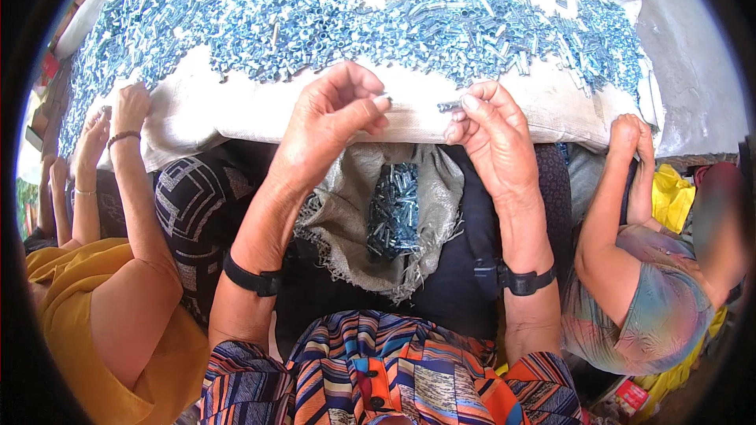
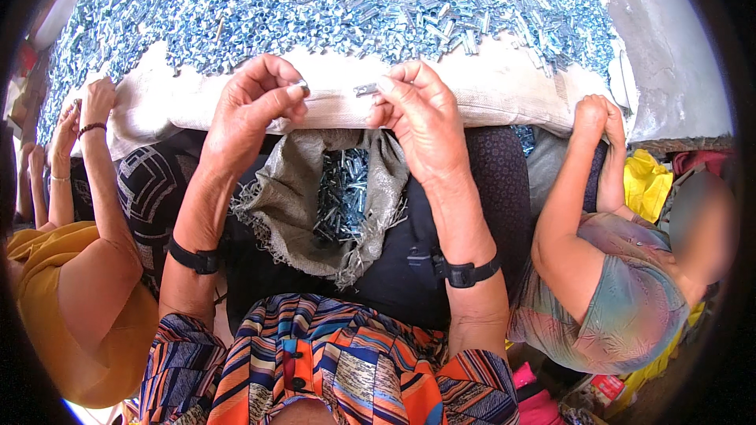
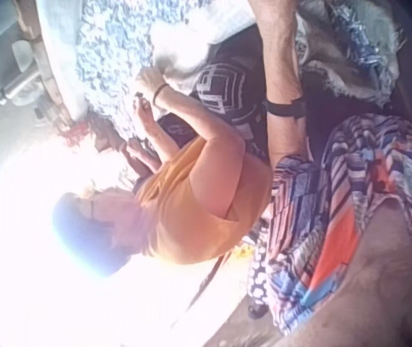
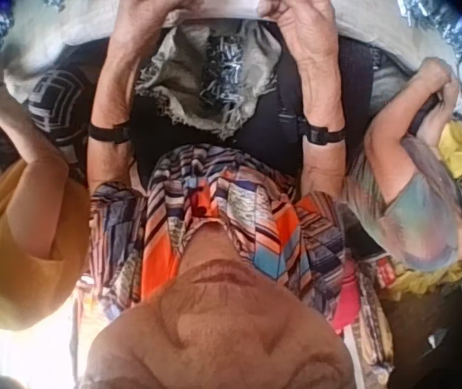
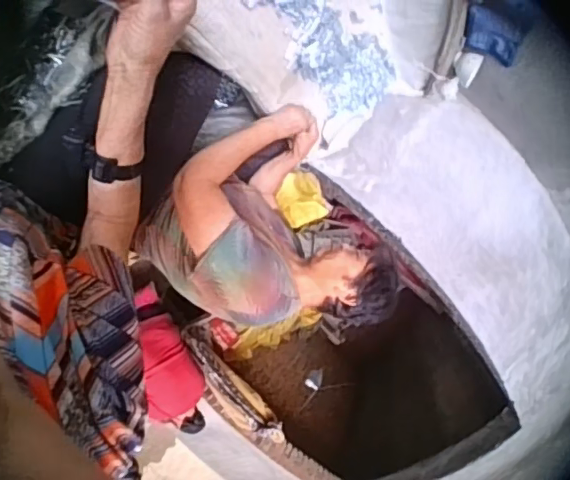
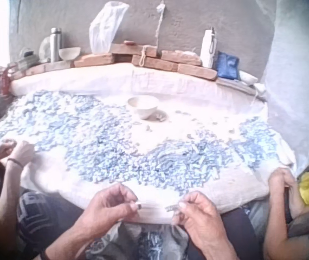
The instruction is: The person repeatedly picks up metal screws and sleeves from the table by hand, inserts the screws into the sleeves to assemble them, and drops the assembled pieces into a bag.
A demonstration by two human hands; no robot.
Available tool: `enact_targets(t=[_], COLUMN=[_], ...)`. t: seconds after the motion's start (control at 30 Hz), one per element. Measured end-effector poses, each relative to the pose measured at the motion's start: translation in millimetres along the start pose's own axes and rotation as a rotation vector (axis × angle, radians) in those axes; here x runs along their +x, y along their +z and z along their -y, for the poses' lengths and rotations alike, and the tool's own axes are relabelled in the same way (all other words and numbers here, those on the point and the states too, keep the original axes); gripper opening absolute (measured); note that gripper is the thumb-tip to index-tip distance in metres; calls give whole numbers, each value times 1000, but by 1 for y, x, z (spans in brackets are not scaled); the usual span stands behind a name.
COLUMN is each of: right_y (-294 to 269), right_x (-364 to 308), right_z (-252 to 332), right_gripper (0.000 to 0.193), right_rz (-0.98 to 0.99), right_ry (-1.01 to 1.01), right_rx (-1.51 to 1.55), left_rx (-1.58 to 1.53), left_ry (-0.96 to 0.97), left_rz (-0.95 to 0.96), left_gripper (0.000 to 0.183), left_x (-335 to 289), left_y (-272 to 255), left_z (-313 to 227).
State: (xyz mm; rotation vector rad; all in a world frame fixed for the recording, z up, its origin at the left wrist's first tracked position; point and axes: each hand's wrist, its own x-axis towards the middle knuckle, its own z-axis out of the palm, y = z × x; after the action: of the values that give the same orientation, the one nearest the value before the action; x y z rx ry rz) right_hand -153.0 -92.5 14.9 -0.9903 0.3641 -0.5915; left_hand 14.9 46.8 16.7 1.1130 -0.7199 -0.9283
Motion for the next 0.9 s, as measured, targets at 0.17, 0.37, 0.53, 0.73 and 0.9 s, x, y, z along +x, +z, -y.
enact_targets(t=[0.17,0.37,0.53,0.73,0.9], right_y=[24,31,33,27,26], right_x=[-14,-23,-26,-39,-53], right_z=[-13,-20,-23,-31,-31], right_gripper=[2,2,2,6,9], right_rz=[-10,32,39,161,226], right_ry=[23,47,-4,297,330], right_rx=[35,145,96,330,386], left_rx=[-155,-236,-237,-355,-334], left_ry=[-56,-112,-102,-99,-125], left_rz=[72,67,83,272,352], left_gripper=[11,10,12,22,20], left_x=[-16,-24,-26,-36,-40], left_y=[10,13,11,10,14], left_z=[5,6,9,17,23])
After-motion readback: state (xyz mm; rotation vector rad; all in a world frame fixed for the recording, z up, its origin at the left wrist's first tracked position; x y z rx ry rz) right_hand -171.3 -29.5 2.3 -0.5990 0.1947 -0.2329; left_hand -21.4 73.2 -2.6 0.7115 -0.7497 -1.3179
